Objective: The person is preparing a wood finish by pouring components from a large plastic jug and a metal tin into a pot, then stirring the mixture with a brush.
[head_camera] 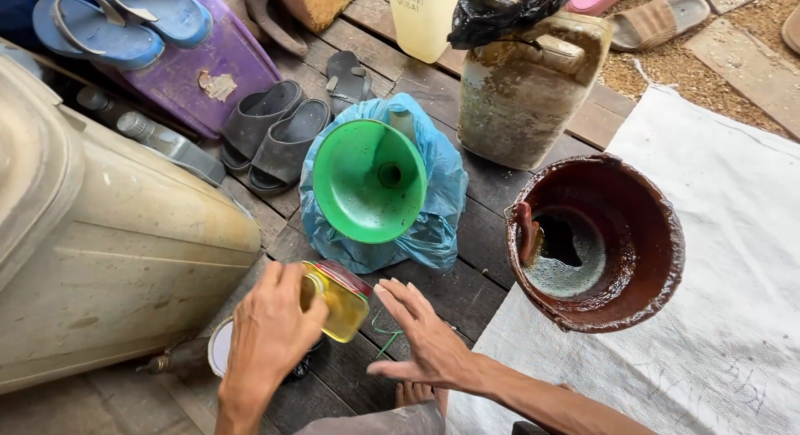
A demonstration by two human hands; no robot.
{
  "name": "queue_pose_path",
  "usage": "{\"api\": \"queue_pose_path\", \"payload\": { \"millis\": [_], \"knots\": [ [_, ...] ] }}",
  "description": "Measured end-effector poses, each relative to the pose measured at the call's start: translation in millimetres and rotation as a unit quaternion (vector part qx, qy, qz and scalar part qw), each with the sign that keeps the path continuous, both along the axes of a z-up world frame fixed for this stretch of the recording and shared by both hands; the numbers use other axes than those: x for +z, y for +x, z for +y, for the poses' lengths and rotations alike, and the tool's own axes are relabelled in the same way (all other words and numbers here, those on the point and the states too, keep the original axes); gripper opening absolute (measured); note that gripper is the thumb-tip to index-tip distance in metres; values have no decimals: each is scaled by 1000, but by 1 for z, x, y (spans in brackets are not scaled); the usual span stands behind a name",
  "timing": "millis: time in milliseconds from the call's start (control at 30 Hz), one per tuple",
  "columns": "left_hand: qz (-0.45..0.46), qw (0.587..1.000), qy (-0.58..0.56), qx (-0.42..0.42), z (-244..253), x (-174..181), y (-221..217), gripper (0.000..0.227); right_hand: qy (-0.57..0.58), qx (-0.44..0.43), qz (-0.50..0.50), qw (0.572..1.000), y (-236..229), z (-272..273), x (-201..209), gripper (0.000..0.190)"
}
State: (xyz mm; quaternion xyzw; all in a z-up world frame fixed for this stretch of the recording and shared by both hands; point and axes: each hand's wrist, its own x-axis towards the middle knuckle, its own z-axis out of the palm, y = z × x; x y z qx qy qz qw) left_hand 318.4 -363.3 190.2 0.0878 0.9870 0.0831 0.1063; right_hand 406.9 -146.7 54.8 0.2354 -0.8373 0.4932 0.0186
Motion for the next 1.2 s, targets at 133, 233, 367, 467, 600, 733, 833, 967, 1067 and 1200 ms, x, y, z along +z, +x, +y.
{"api": "queue_pose_path", "payload": {
  "millis": [133,233,367,467,600,733,833,967,1067,1200],
  "knots": [
    [43,993,61,-93,29,39,18,33,-58,-62,74,994,9,7,0,108],
    [114,963,116,-213,44,53,22,39,-165,-95,148,970,11,24,24,80],
    [171,917,125,-338,66,81,13,38,-172,-113,172,963,16,53,61,77],
    [183,905,130,-362,83,95,9,41,-134,-152,176,963,23,68,90,80],
    [229,908,122,-329,112,109,5,40,-32,-240,188,952,28,83,123,84],
    [273,930,31,-242,134,119,-8,71,6,-265,181,947,30,99,140,91],
    [243,923,62,-293,151,140,-12,71,71,-350,132,925,37,121,116,102],
    [156,838,178,-492,165,169,-24,60,55,-399,79,912,39,147,136,92],
    [68,801,222,-552,179,181,-30,47,73,-388,96,914,41,168,145,92],
    [206,771,191,-572,203,173,-34,31,88,-438,50,893,48,183,157,106]
  ]
}}
